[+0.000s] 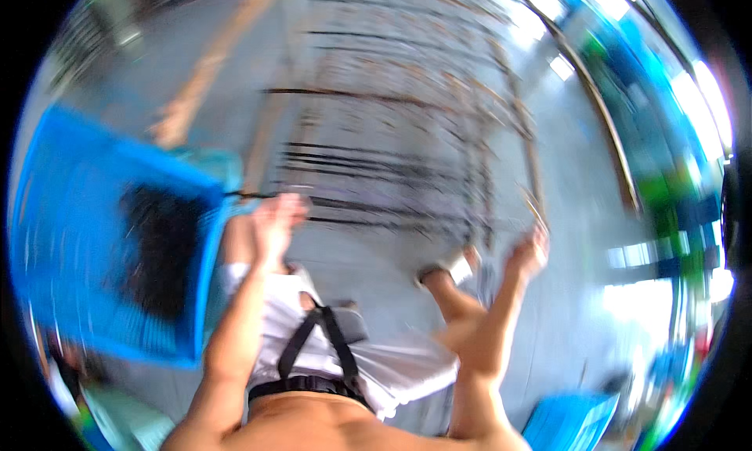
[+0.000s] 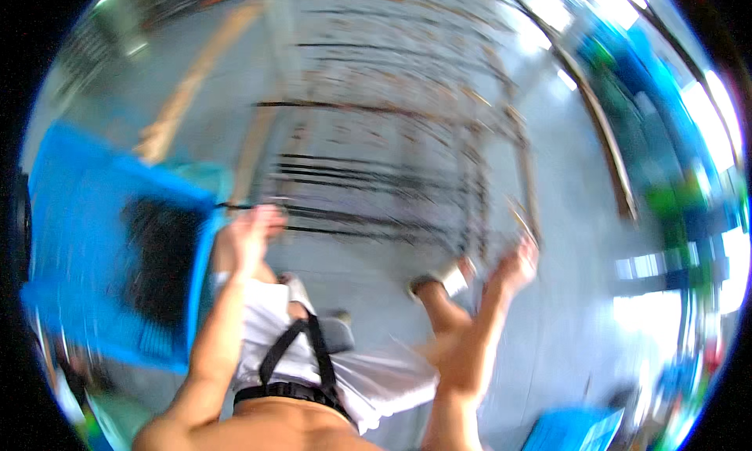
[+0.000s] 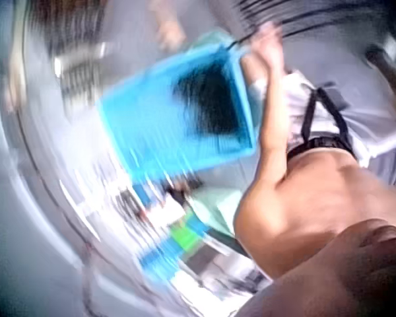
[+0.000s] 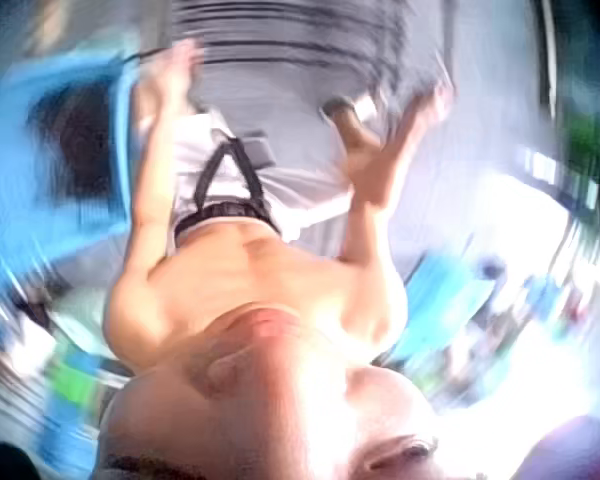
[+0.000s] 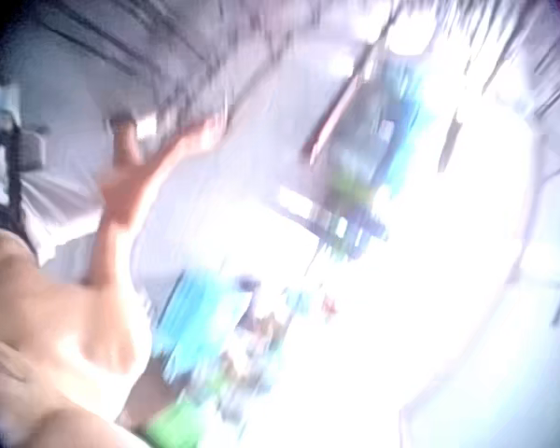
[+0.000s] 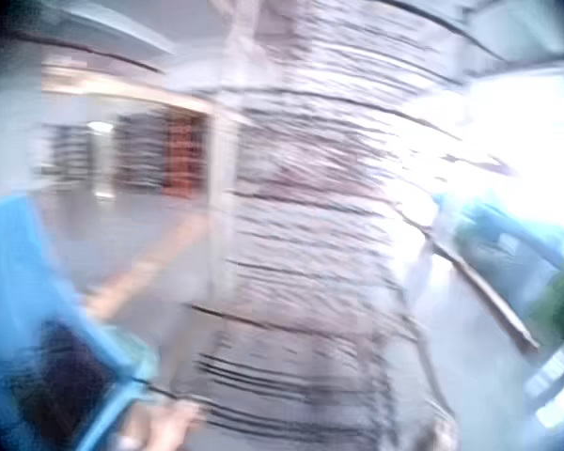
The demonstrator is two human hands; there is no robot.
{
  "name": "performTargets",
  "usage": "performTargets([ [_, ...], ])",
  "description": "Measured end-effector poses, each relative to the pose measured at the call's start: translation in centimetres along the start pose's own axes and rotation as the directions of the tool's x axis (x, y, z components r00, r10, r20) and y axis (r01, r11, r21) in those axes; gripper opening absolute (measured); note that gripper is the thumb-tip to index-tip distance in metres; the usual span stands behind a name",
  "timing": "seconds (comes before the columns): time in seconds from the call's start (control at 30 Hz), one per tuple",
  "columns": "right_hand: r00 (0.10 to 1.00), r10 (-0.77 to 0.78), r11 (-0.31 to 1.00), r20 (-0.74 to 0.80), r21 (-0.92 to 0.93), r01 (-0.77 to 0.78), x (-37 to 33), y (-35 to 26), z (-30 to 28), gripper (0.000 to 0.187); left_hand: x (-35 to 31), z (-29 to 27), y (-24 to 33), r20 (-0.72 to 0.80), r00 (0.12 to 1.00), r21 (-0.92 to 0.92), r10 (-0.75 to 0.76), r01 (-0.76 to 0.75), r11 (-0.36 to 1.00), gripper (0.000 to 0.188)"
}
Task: The person repeatedly picks small metal hooks from a blue basket and attaches them to a multi-tiered metal rack. The person handles the hooks one at a time and places them onto horizontal bars of the rack.
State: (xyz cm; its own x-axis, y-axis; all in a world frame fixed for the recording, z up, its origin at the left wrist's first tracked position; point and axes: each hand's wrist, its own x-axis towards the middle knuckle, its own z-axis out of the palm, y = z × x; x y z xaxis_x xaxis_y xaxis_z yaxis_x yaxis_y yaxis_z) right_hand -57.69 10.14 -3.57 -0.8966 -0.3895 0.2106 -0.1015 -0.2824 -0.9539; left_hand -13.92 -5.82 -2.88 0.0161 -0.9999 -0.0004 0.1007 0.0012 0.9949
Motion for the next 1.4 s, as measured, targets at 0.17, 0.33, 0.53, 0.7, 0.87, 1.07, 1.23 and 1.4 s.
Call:
performTargets([
  [0.17, 0.981, 0.128, 0.981, -0.149, 0.161, -0.104, 0.3, -0.1, 1.4, 0.017, 0.3, 1.7, 2.0, 0.078, 0.993, 0.190, -0.086, 0.070, 0.979, 0.036],
  [0.33, 0.989, 0.097, 0.988, -0.114, 0.134, -0.082, -1.5, -0.3, 1.7, 0.017, -1.0, 1.2, 2.0, 0.036, 0.995, 0.198, -0.095, 0.086, 0.977, 0.035],
  [0.53, 0.991, 0.030, 1.000, -0.127, -0.004, -0.031, -1.2, -0.5, 2.1, 0.016, -0.2, -0.1, 1.9, 0.024, 0.995, 0.180, -0.101, 0.095, 0.979, 0.035],
  [0.7, 0.991, 0.033, 0.998, -0.133, 0.049, -0.026, -0.2, -0.4, 1.4, 0.016, -0.3, 0.0, 1.6, -0.006, 0.994, 0.144, -0.109, 0.109, 0.984, 0.035],
  [0.87, 0.982, -0.086, 0.989, -0.168, -0.132, 0.064, 1.2, 1.2, -0.2, 0.019, -0.3, -0.4, 1.5, 0.040, 0.989, 0.143, -0.139, 0.132, 0.981, 0.038],
  [1.07, 0.989, 0.138, 0.990, -0.060, 0.049, -0.136, 0.6, 0.0, 0.5, 0.021, -0.9, -1.1, 0.6, -0.006, 0.997, 0.144, -0.080, 0.080, 0.986, 0.035],
  [1.23, 0.983, 0.168, 0.984, -0.071, 0.063, -0.164, 0.4, -1.3, 0.5, 0.019, -0.9, 0.3, 1.1, -0.116, 0.989, 0.086, -0.094, 0.104, 0.991, 0.034],
  [1.4, 0.956, -0.281, 0.659, 0.080, -0.709, 0.252, 1.9, 1.7, -4.3, 0.017, -2.6, 0.8, 0.5, -0.191, 0.979, 0.170, 0.064, -0.031, 0.985, 0.046],
])
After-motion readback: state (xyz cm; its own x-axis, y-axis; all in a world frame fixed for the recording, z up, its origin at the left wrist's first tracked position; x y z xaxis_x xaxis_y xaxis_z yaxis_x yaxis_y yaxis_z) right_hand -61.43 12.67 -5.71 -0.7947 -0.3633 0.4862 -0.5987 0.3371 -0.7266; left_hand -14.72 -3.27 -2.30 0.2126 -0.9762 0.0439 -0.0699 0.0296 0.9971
